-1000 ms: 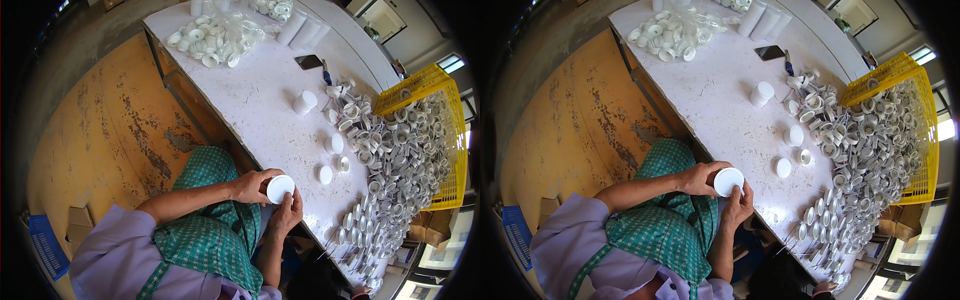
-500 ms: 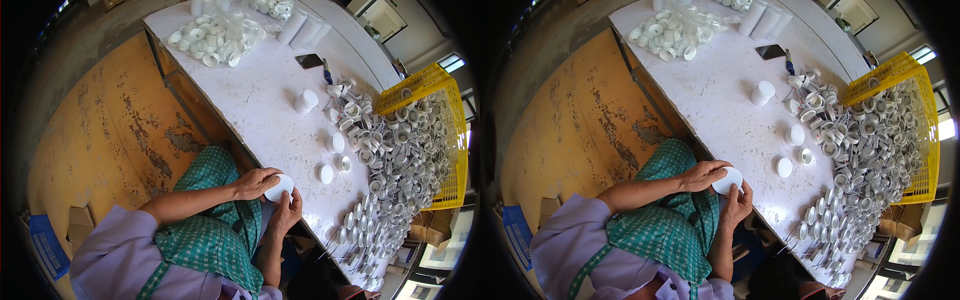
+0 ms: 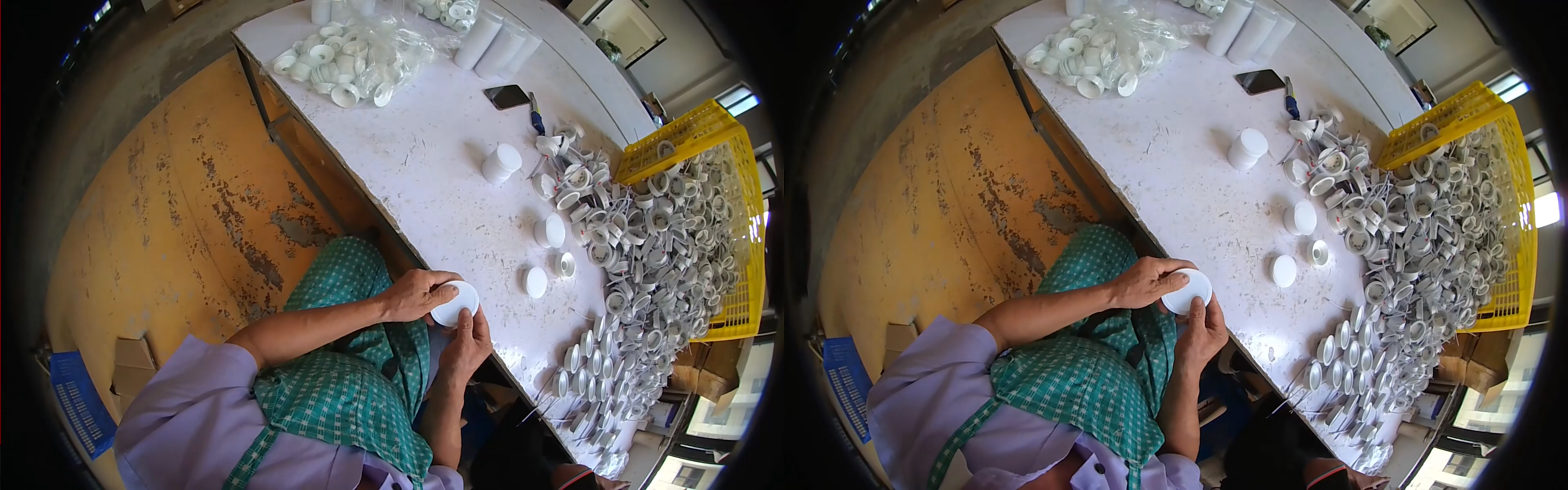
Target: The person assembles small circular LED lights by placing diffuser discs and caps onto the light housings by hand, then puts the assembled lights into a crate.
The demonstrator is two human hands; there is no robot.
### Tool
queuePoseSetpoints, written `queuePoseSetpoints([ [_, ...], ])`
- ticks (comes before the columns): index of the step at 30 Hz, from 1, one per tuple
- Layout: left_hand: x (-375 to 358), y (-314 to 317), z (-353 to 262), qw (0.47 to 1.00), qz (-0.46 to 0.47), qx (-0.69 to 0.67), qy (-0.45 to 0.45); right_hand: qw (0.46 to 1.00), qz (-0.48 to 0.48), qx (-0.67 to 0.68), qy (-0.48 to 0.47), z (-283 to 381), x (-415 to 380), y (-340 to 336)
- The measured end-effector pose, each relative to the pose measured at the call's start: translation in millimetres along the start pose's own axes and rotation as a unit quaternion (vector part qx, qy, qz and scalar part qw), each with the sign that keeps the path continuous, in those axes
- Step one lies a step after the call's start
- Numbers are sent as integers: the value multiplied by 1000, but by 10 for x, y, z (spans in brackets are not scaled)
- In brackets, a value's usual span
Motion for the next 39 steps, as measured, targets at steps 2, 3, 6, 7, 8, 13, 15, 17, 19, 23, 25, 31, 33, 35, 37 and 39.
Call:
queuePoseSetpoints([
  [2, 2, -11, -12, 1000, 2, 0, 0, 1000, -1, 8, 8, -17, -2, 2],
  [3, 0, -13, -18, 1000, 5, -1, 1, 1000, -1, 8, 9, -32, 4, -8],
  [6, -10, -19, -42, 1000, 8, -1, 14, 999, 12, 38, 16, -82, 15, -15],
  [7, -14, -23, -45, 1000, 9, -1, 13, 999, 13, 43, 18, -89, 11, -18],
  [8, -19, -23, -29, 1000, 12, -14, -3, 999, 14, 47, 19, -95, 6, -19],
  [13, -19, -41, 2, 998, 18, -55, -36, 998, 16, 58, 22, -106, -18, 3],
  [15, -16, -45, 28, 998, 24, -42, -42, 997, 20, 65, 21, -91, -31, 34],
  [17, -25, -53, 41, 997, 28, -43, -51, 998, 30, 37, 33, -57, -57, 91],
  [19, -29, -59, 45, 997, 32, -43, -59, 998, 29, 4, 52, -43, -34, 83],
  [23, -44, -69, 25, 997, 38, -8, -60, 996, 12, -74, 48, -62, 10, 123],
  [25, -51, -65, 36, 997, 44, 10, -64, 996, 23, -74, 38, -176, 45, 95],
  [31, -79, -72, 165, 995, 22, -9, -94, 997, 49, -59, 22, -188, -26, 155],
  [33, -82, -77, 206, 994, 13, -25, -106, 996, 56, -62, 28, -185, -50, 181],
  [35, -86, -82, 263, 992, 6, -30, -120, 995, 54, -77, 29, -213, -44, 172],
  [37, -94, -91, 292, 991, 0, -34, -133, 996, 53, -72, 31, -255, -39, 166],
  [39, -91, -105, 281, 990, -6, -32, -136, 996, 52, -67, 33, -301, -28, 161],
])
Point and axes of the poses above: each hand's wrist, its own x-axis towards the middle knuckle, its own y-axis out of the palm, z = x × y, the point moved 9 cm from there along x, towards the middle knuckle, and after that the axes turned 11 degrees about -z, right-handed, at the moved point
